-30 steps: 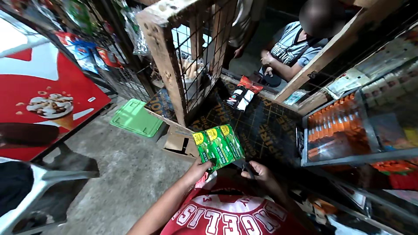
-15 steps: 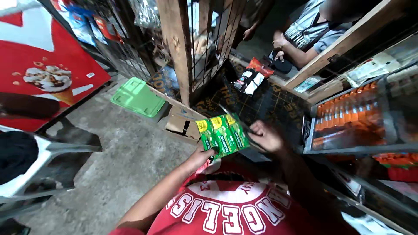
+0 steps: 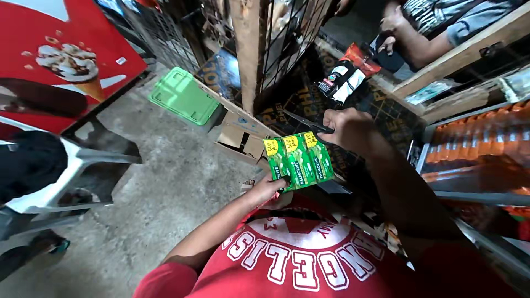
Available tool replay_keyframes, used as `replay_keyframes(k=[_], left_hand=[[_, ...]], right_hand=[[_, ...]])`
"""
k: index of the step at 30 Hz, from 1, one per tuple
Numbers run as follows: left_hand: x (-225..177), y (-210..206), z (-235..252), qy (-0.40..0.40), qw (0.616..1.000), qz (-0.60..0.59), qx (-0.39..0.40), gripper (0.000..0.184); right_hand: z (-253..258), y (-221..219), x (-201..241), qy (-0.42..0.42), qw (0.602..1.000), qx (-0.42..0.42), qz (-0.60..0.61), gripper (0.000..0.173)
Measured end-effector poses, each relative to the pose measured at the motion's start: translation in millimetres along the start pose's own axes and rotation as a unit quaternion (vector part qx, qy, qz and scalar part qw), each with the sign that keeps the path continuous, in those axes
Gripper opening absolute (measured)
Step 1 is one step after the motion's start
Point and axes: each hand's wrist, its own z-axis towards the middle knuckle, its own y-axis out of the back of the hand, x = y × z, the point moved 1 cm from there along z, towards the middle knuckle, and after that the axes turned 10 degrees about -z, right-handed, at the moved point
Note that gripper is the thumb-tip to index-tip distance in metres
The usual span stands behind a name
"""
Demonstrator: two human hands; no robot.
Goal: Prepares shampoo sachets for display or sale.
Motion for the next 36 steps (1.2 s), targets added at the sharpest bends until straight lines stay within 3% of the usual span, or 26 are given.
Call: replay_keyframes(k=[5,9,13,16,24,29,33,36], left_hand=[[0,0,-4,0.022,0.999,0.012,-0.024,0.023],[0,-7,2,0.033,0.997,0.037,-0.052,0.026],[-12,-13,4,0.062,0.994,0.087,-0.012,0.026],[-16,-15,5,0.087,0.989,0.113,0.049,0.027],[0,-14,8,0.070,0.981,0.147,0.101,0.029],[15,-16,6,0.049,0.986,0.115,0.107,0.029],[22,-19,5,0.048,0.993,0.057,0.090,0.024],[28,-22,5,0.040,0.996,0.027,0.076,0.023]], right_hand=[[-4,-5,0,0.010,0.999,-0.011,0.050,0.033],[-4,-9,-5,-0.031,0.997,0.008,0.068,0.032],[-9,-18,-25,-0.008,0.992,-0.056,0.113,0.031],[-24,-7,-28,-0.021,0.997,0.031,0.072,0.032],[-31,-5,-24,-0.046,0.993,0.096,0.054,0.033],[-34,-10,-41,0.016,0.995,0.076,0.054,0.030],[-25,-6,-42,-0.012,0.997,0.071,0.034,0.031],[-23,-8,-37,0.025,0.998,0.056,0.035,0.030]])
